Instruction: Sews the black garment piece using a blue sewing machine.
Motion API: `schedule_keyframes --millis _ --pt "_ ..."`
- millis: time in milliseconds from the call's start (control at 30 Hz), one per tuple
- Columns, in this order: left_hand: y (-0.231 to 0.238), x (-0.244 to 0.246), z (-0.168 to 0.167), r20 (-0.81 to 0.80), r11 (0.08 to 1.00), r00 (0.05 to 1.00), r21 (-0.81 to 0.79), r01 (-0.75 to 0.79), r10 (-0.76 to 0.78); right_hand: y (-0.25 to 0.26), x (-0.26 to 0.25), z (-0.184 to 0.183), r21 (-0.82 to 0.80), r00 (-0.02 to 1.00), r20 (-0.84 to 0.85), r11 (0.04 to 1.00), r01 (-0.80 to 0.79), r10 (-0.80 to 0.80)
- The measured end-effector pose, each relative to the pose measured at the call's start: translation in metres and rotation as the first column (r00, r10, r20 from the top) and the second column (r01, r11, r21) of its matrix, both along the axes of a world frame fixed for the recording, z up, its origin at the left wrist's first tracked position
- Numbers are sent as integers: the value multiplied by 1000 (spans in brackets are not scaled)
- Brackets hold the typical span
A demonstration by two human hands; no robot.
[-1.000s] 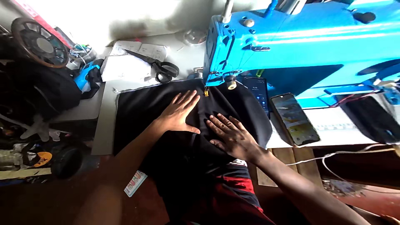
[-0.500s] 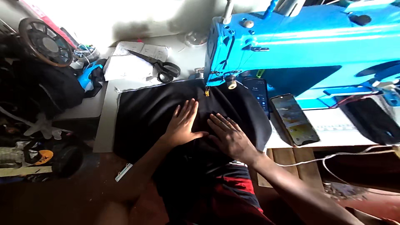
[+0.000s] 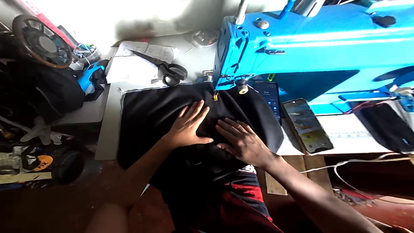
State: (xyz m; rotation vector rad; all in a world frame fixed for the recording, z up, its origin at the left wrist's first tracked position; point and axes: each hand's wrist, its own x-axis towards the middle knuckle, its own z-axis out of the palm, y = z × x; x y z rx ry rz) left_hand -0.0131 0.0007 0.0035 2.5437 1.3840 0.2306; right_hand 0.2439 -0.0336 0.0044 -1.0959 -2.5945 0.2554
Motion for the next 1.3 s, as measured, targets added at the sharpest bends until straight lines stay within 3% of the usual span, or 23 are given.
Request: schedule_keyframes --millis 267,400,533,800,933,1033,1300 --pt "3 0 -1 -36 1000 999 -1 11 -11 5 -11 -10 82 984 -52 983 -164 169" --pt "8 -4 5 136 996 990 -81 31 -19 4 -7 -13 46 983 -48 983 -177 180" --pt "22 0 11 222 997 973 -26 74 -66 2 -8 -11 20 984 -25 984 -175 176" --pt "28 6 0 29 998 998 1 57 -57 -20 -12 -8 72 992 -25 990 -124 126" --pt "29 6 -2 -19 996 996 26 89 -89 -14 2 11 -76 982 -90 982 -172 165" --pt "28 4 -2 -42 994 994 45 100 -98 1 4 13 -8 979 -182 995 -97 94" --pt "30 6 -1 -29 998 997 6 67 -67 13 11 -15 101 997 -65 994 -40 47"
